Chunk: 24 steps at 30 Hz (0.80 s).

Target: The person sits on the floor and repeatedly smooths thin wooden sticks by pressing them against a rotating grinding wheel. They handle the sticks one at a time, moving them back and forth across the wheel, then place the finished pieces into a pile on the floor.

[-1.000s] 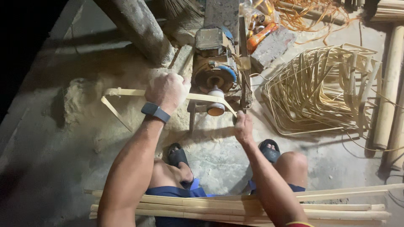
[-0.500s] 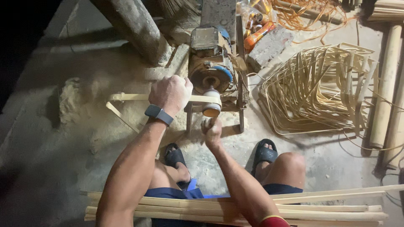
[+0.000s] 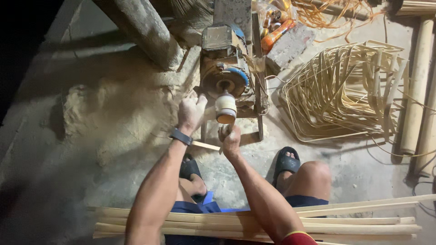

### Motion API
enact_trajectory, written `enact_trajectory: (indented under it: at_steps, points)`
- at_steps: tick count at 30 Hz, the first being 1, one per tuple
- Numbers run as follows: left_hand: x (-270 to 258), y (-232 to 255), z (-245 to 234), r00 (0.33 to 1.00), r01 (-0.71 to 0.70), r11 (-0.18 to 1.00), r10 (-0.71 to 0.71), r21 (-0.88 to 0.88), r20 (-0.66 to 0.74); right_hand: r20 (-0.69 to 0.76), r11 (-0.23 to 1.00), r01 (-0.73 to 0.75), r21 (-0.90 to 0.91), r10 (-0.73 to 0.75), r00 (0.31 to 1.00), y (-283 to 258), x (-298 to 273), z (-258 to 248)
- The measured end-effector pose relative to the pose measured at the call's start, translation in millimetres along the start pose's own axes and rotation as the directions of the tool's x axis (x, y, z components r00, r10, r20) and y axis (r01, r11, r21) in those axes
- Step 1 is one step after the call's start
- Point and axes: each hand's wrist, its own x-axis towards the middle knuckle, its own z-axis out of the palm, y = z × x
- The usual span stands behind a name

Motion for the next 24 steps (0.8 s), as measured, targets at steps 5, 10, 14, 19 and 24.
enact_trajectory:
  at_steps: [5, 10, 14, 19, 24]
  points:
    - [-20, -27, 39, 0.994, 0.089, 0.951, -0.103, -0.297, -0.03, 0.06, 0.981, 0.109, -0.162, -0.101, 0.993, -10, -1, 3]
    - [-37, -23, 49, 0.93, -0.337, 0.94, 0.34, 0.047, -0.143, 0.032, 0.998, -0.006, -0.055, 0.008, 0.999, -27, -12, 12]
    - [-70, 10, 53, 0.925, 0.289, 0.762, -0.379, -0.58, -0.036, -0.054, 0.873, 0.049, -0.485, -0.086, 0.995, -57, -43, 18]
    - [-106, 47, 34, 0.728, 0.438, 0.164, -0.642, -0.884, 0.242, -0.077, 0.843, -0.113, -0.526, 0.085, 0.993, -86, -77, 15]
    - [-112, 76, 9, 0.782, 0.411, 0.197, -0.578, -0.89, 0.233, 0.108, 0.73, 0.08, -0.678, -0.008, 0.994, -133, -69, 17]
